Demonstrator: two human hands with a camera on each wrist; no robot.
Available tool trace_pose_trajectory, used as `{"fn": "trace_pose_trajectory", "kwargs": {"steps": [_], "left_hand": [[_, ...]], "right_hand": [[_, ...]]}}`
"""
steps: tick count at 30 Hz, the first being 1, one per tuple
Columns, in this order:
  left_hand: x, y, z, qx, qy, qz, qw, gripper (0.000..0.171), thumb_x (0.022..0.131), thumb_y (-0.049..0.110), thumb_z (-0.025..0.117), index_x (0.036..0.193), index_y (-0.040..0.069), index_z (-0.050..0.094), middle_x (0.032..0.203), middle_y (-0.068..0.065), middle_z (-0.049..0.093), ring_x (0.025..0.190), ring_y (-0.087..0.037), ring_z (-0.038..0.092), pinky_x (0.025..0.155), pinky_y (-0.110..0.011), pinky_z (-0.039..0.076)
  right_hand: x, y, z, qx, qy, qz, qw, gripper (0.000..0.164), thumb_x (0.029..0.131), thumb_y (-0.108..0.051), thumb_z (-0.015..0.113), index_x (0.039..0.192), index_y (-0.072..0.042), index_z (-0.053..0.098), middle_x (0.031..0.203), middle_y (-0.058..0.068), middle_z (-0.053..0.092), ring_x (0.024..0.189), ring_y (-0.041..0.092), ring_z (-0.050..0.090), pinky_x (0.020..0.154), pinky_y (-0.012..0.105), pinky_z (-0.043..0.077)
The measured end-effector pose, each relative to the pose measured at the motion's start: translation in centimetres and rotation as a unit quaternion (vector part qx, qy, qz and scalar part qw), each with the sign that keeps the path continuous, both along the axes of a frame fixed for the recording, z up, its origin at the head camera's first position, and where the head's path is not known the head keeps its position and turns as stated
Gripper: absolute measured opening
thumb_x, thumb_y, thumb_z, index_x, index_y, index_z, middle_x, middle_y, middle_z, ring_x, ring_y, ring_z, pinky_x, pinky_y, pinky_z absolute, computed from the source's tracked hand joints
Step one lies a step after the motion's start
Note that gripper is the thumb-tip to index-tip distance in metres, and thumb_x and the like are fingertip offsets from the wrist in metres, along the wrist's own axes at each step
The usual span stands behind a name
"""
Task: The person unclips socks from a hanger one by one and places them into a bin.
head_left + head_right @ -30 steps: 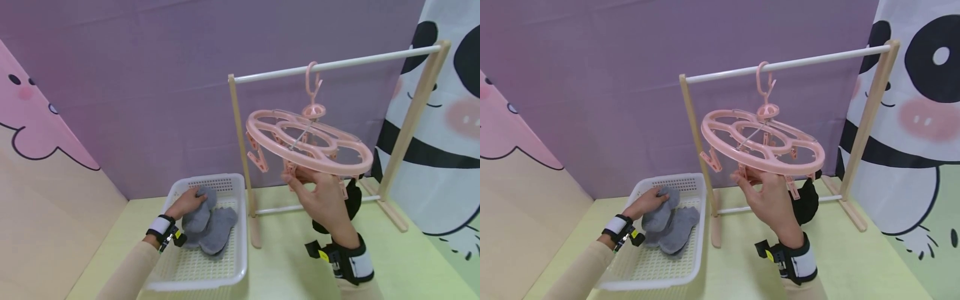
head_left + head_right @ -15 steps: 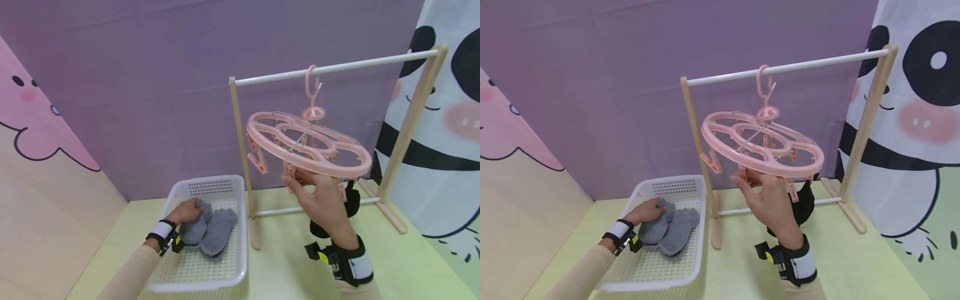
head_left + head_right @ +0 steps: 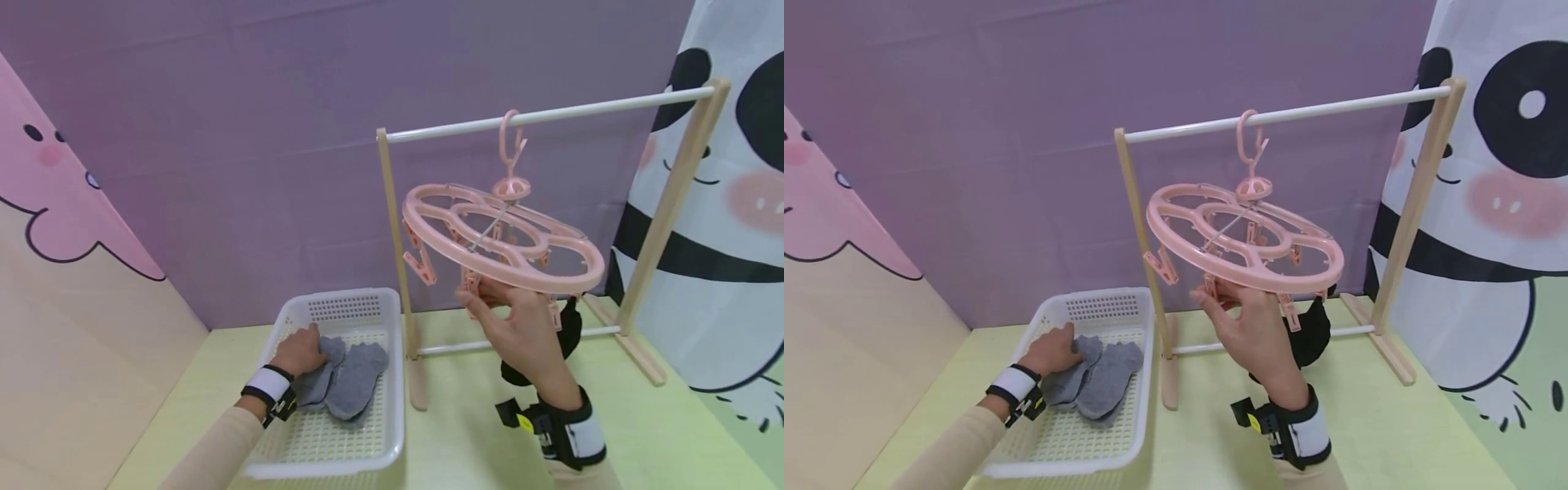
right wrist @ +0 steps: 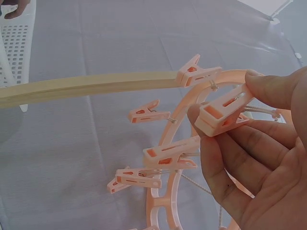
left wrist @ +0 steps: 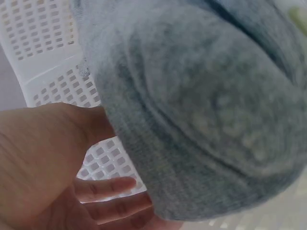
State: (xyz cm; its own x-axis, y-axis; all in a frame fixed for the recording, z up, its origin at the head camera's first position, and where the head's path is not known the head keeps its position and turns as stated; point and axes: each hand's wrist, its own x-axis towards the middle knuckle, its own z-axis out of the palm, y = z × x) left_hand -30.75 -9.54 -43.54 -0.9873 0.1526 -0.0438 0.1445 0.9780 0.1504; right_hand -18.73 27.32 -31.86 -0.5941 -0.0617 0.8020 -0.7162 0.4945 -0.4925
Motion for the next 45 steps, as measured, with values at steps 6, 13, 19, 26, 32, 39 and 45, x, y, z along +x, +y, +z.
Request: {"fn": "trace_pose_trajectory", "kwargs": {"steps": [6, 13, 19, 26, 32, 39, 45], "left_hand": [[-0.4, 0.4, 1.0, 0.048, 0.130, -0.044, 0.9893, 0.025, 0.092, 0.019, 0.078, 0.107, 0.001, 0.070, 0.101, -0.018, 0.071, 0.085, -0.034, 0.070, 0.068, -0.050, 0.058], [1.2, 3.1, 6.0, 0.178, 0.343, -0.129, 0.9133, 0.014, 0.101, 0.013, 0.067, 0.109, 0.005, 0.074, 0.100, -0.013, 0.077, 0.085, -0.027, 0.073, 0.068, -0.044, 0.060], [3.6, 7.4, 10.7, 0.207, 0.511, -0.287, 0.7835, 0.011, 0.096, 0.006, 0.069, 0.105, 0.001, 0.074, 0.085, -0.011, 0.076, 0.071, -0.020, 0.072, 0.059, -0.035, 0.059], [7.1, 12.2, 14.8, 0.202, 0.558, -0.385, 0.7070, 0.010, 0.097, 0.009, 0.065, 0.101, 0.006, 0.074, 0.079, -0.003, 0.074, 0.067, -0.014, 0.069, 0.059, -0.030, 0.056], [7.9, 15.0, 16.9, 0.191, 0.557, -0.404, 0.7004, 0.012, 0.092, 0.006, 0.075, 0.104, 0.007, 0.073, 0.091, -0.004, 0.075, 0.079, -0.016, 0.069, 0.066, -0.028, 0.057], [7.9, 18.1, 18.6, 0.085, 0.507, -0.429, 0.7424, 0.037, 0.093, 0.004, 0.068, 0.128, 0.010, 0.071, 0.128, -0.009, 0.071, 0.126, -0.026, 0.063, 0.106, -0.034, 0.054], [8.8, 19.1, 19.4, 0.014, 0.469, -0.437, 0.7679, 0.029, 0.098, 0.010, 0.068, 0.126, 0.016, 0.073, 0.129, -0.003, 0.074, 0.129, -0.022, 0.064, 0.111, -0.035, 0.051]], "right_hand": [[0.1, 0.0, -0.1, 0.001, -0.012, -0.003, 1.000, 0.012, 0.093, -0.002, 0.078, 0.102, -0.009, 0.076, 0.084, 0.001, 0.076, 0.077, 0.008, 0.075, 0.072, 0.013, 0.058], [-0.1, 0.0, -0.2, 0.004, -0.012, 0.004, 1.000, 0.012, 0.092, -0.003, 0.079, 0.100, -0.010, 0.075, 0.085, 0.001, 0.077, 0.077, 0.004, 0.072, 0.071, 0.013, 0.057], [0.0, 0.1, 0.0, 0.006, -0.014, 0.003, 1.000, 0.012, 0.092, -0.003, 0.079, 0.100, -0.009, 0.073, 0.084, 0.001, 0.076, 0.077, 0.004, 0.072, 0.071, 0.013, 0.057], [0.4, 0.1, 0.3, 0.000, -0.034, 0.004, 0.999, 0.009, 0.094, -0.005, 0.078, 0.101, -0.009, 0.074, 0.088, 0.002, 0.076, 0.081, 0.006, 0.075, 0.073, 0.014, 0.058], [0.3, 0.1, 0.2, 0.002, -0.040, 0.010, 0.999, 0.012, 0.093, -0.005, 0.078, 0.102, -0.009, 0.072, 0.086, 0.000, 0.076, 0.079, 0.003, 0.073, 0.073, 0.014, 0.059], [0.5, -0.2, -0.5, 0.014, -0.055, 0.003, 0.998, 0.035, 0.095, 0.000, 0.075, 0.129, -0.004, 0.070, 0.102, 0.010, 0.080, 0.085, 0.016, 0.079, 0.075, 0.015, 0.060], [0.4, -0.5, -0.3, 0.023, -0.079, 0.018, 0.996, 0.038, 0.096, 0.001, 0.073, 0.134, -0.001, 0.066, 0.115, 0.014, 0.077, 0.094, 0.019, 0.078, 0.079, 0.019, 0.062]]}}
